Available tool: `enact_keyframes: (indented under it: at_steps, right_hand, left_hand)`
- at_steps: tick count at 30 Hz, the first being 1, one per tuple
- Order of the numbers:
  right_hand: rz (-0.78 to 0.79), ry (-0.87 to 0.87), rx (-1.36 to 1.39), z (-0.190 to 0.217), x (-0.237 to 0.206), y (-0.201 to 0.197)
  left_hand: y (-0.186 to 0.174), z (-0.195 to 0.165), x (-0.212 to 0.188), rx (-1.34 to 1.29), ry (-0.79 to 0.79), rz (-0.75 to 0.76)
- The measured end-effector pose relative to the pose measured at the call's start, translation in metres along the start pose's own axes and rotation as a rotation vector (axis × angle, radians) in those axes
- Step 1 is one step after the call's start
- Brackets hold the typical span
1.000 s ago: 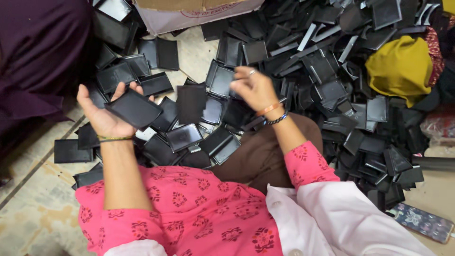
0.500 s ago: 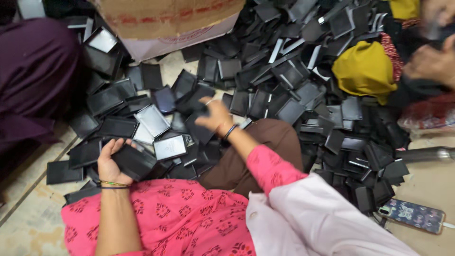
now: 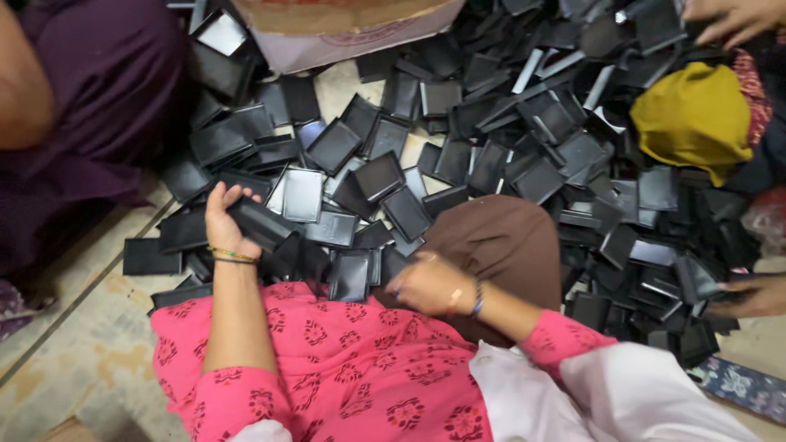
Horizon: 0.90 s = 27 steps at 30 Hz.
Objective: The person sits on the floor among a large pile of black plastic components, picks up parts one at a time, turns them over in both hands, and places them into a cardboard box. They continue this pick-inspect-place cycle throughout, and near the end handle and reposition the boxes.
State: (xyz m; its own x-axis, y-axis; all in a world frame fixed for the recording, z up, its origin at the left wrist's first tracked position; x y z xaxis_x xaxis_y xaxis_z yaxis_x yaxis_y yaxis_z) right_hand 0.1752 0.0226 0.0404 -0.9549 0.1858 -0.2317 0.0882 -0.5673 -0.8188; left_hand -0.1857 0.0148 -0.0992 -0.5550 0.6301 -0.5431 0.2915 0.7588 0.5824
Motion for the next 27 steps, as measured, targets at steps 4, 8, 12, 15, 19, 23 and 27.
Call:
enact_keyframes:
  at_steps: [4,8,12,15,19,23,27]
  right_hand:
    - [-0.505,0.293,0.146,-0.125,0.005,-0.086]
    - [-0.719,0.289,-0.007,-0.184,0.064,-0.108]
    - [-0.571,0.272,0.105,-0.169,0.113,-0.057]
    - [-0.334,0.538,-0.100,-0.180,0.107,-0.037]
    - [-0.328,0.842,-0.345,-0.219,0.053,-0.073]
    - [-0.386,0.844,-0.085,-0.226,0.030,-0.097]
    - [-0.840,0.375,0.560,-0.154,0.058,-0.120]
  left_hand:
    - [0.002,-0.002,-0.004,-0.017,0.017,-0.025]
    - [0.003,-0.009,-0.009,-0.018,0.055,-0.063]
    - [0.000,-0.017,-0.013,0.018,0.077,-0.106]
    - [-0.003,-0.016,-0.012,-0.026,0.091,-0.103]
    - [-0.004,-0.010,-0.006,0.018,0.069,-0.119]
    - [0.020,-0.009,-0.014,0.027,0.028,-0.005]
    - [0.073,0.022,-0.055,0.234,-0.261,0.263]
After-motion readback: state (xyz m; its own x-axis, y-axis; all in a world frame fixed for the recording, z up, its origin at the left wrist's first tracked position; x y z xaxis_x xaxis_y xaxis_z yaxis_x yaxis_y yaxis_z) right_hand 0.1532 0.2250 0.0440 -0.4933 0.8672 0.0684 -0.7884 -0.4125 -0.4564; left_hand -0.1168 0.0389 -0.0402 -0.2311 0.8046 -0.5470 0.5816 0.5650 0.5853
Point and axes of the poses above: each hand's wrist, its own x-axis towards the middle knuckle, its own y-axis out of the palm, z = x × y, the point moved 8 cm from there along x, towards the middle knuckle, and after that the axes turned 2 degrees about x, right-handed, at the moved point
